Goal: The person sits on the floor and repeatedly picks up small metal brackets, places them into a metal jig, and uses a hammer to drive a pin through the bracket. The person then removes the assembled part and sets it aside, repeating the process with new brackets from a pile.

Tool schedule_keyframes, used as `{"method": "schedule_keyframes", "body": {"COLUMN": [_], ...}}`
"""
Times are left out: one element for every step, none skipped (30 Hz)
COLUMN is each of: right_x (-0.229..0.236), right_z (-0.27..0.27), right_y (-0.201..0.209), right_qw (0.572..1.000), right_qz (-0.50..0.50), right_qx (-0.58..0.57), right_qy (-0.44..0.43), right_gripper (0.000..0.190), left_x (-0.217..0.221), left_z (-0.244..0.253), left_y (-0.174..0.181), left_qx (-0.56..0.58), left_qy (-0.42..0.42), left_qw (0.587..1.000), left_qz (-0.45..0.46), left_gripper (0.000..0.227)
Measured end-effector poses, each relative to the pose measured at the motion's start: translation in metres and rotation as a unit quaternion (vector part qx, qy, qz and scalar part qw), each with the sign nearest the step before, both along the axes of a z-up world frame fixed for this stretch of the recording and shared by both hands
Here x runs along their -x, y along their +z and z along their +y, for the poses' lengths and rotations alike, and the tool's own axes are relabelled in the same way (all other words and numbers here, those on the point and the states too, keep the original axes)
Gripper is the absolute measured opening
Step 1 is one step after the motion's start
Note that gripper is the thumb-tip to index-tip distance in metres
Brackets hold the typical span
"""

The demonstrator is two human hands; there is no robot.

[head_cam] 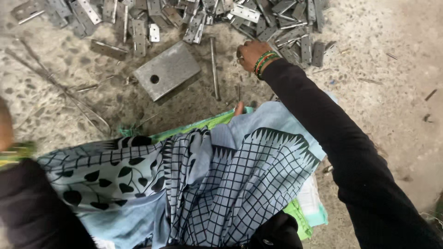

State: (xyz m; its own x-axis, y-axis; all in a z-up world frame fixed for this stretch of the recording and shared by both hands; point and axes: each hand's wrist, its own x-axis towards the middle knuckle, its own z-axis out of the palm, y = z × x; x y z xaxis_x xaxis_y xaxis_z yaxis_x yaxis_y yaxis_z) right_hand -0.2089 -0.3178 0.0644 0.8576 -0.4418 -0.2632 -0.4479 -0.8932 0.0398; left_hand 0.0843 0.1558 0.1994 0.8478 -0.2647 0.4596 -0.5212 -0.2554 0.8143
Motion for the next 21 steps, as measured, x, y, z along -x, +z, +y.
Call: {"method": "schedule_keyframes", "body": {"right_x": [0.002, 0.005, 0.012, 0.025, 0.042, 0.064, 0.084, 0.102, 0.106, 0.105, 0.11, 0.114, 0.12, 0.126, 0.126, 0.127, 0.12, 0.115, 0.105, 0.094, 0.082], "right_z": [-0.02, -0.042, -0.064, -0.09, -0.118, -0.143, -0.159, -0.171, -0.182, -0.191, -0.196, -0.199, -0.199, -0.197, -0.197, -0.195, -0.193, -0.191, -0.185, -0.178, -0.169], "right_y": [-0.01, -0.021, -0.034, -0.046, -0.058, -0.068, -0.08, -0.091, -0.1, -0.107, -0.111, -0.114, -0.116, -0.117, -0.117, -0.117, -0.116, -0.115, -0.118, -0.121, -0.122], "right_qw": [0.998, 0.991, 0.986, 0.978, 0.963, 0.947, 0.932, 0.92, 0.915, 0.912, 0.908, 0.906, 0.904, 0.902, 0.893, 0.897, 0.902, 0.906, 0.912, 0.917, 0.919], "right_qz": [0.048, 0.096, 0.093, 0.091, 0.072, 0.069, 0.082, 0.1, 0.109, 0.115, 0.125, 0.128, 0.133, 0.137, 0.138, 0.16, 0.18, 0.2, 0.173, 0.146, 0.117], "right_qx": [0.016, 0.032, 0.057, 0.082, 0.039, 0.03, 0.032, 0.034, 0.039, 0.042, 0.048, 0.058, 0.069, 0.083, 0.099, 0.075, 0.05, 0.024, 0.003, -0.018, -0.039], "right_qy": [-0.042, -0.084, -0.127, -0.169, -0.257, -0.312, -0.352, -0.376, -0.386, -0.391, -0.397, -0.4, -0.401, -0.401, -0.418, -0.405, -0.389, -0.372, -0.372, -0.371, -0.374], "right_gripper": [0.039, 0.043, 0.042, 0.042, 0.042, 0.042, 0.042, 0.041, 0.041, 0.041, 0.042, 0.042, 0.042, 0.042, 0.041, 0.04, 0.039, 0.038, 0.039, 0.041, 0.044], "left_x": [0.015, 0.034, 0.054, 0.077, 0.096, 0.115, 0.126, 0.134, 0.13, 0.122, 0.12, 0.114, 0.112, 0.11, 0.107, 0.104, 0.103, 0.102, 0.102, 0.103, 0.104], "left_z": [-0.022, -0.042, -0.057, -0.073, -0.09, -0.104, -0.109, -0.111, -0.113, -0.113, -0.113, -0.114, -0.114, -0.115, -0.118, -0.122, -0.124, -0.127, -0.126, -0.124, -0.124], "left_y": [-0.02, -0.04, -0.057, -0.074, -0.09, -0.104, -0.113, -0.119, -0.122, -0.122, -0.124, -0.126, -0.129, -0.132, -0.134, -0.136, -0.137, -0.139, -0.14, -0.14, -0.141], "left_qx": [-0.023, -0.035, -0.049, -0.046, 0.022, -0.131, -0.146, -0.16, -0.176, -0.19, -0.202, -0.189, -0.176, -0.163, -0.136, -0.108, -0.08, -0.082, -0.086, -0.089, -0.091], "left_qy": [-0.05, -0.124, -0.187, -0.247, -0.325, -0.285, -0.322, -0.358, -0.342, -0.325, -0.311, -0.295, -0.281, -0.266, -0.273, -0.28, -0.283, -0.286, -0.287, -0.288, -0.292], "left_qw": [0.998, 0.99, 0.976, 0.956, 0.925, 0.926, 0.92, 0.911, 0.909, 0.905, 0.897, 0.906, 0.914, 0.92, 0.917, 0.912, 0.908, 0.907, 0.908, 0.909, 0.908], "left_qz": [0.016, 0.057, 0.102, 0.151, 0.194, 0.212, 0.169, 0.126, 0.163, 0.2, 0.242, 0.236, 0.236, 0.236, 0.258, 0.28, 0.3, 0.297, 0.292, 0.287, 0.286], "left_gripper": [0.032, 0.032, 0.032, 0.032, 0.025, 0.023, 0.024, 0.025, 0.025, 0.025, 0.025, 0.024, 0.023, 0.022, 0.022, 0.022, 0.022, 0.021, 0.021, 0.02, 0.021]}}
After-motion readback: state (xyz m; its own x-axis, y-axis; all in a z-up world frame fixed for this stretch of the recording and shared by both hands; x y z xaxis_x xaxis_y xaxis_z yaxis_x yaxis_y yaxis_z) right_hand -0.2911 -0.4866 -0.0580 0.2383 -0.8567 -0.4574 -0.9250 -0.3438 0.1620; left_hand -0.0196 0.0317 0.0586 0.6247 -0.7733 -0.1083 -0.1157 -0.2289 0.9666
